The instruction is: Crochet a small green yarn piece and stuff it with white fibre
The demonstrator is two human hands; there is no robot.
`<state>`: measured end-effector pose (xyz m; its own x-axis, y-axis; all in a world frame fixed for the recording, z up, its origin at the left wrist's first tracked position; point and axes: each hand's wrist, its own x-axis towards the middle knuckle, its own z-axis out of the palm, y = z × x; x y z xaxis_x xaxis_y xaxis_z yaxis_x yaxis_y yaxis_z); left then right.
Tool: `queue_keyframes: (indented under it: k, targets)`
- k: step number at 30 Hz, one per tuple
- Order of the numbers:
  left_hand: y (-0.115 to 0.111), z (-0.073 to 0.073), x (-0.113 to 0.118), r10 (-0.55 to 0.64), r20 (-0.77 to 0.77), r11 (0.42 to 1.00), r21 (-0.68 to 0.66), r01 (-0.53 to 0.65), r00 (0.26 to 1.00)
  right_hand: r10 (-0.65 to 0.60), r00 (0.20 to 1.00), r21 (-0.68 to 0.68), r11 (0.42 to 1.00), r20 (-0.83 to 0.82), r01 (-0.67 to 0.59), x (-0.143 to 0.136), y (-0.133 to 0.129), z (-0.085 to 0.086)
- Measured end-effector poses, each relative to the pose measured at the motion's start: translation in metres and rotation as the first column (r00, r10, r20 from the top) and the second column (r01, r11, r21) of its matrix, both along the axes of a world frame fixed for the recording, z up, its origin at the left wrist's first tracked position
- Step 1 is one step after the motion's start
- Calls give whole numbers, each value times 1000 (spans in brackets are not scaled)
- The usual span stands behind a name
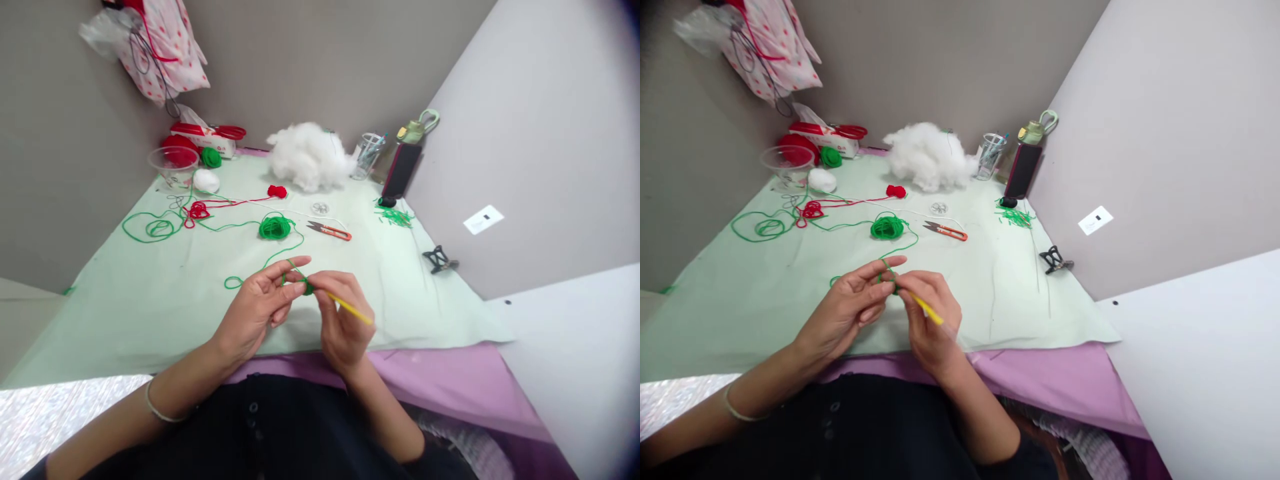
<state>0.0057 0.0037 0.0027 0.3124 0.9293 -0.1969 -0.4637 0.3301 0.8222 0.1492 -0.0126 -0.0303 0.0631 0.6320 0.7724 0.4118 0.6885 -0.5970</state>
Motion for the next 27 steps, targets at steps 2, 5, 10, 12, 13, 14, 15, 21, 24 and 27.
queue_keyframes:
  k: [2,5,10,12,13,14,15,21,24,27]
  targets:
    - [2,0,-1,-39,54,997,-63,43,998,-56,995,66,997,87,51,1,-1,-2]
    - [5,1,-4,-83,164,984,-143,107,983,-34,997,-39,999,-66,32,5,-1,1]
    - [5,-1,-6,-74,161,993,-79,87,984,128,854,-260,921,-504,-292,6,3,9]
    - [3,-2,-5,-77,111,996,-39,82,991,142,871,-292,907,-470,-304,4,3,10]
    - [2,-2,-5,-77,90,996,-27,80,993,135,886,-301,909,-443,-289,3,3,10]
    - [1,-3,-4,-76,74,997,-19,77,994,128,894,-307,910,-430,-278,3,2,9]
    - [0,-3,-4,-73,64,997,-14,74,995,124,892,-311,909,-435,-279,3,2,9]
    - [0,-1,-5,-82,43,996,-23,83,996,169,836,-316,872,-523,-374,6,4,6]
    - [0,0,-6,-73,12,997,2,73,997,171,842,-317,874,-511,-369,6,4,5]
    - [-1,0,-7,-61,-32,997,39,62,998,141,815,-317,874,-562,-369,6,4,5]
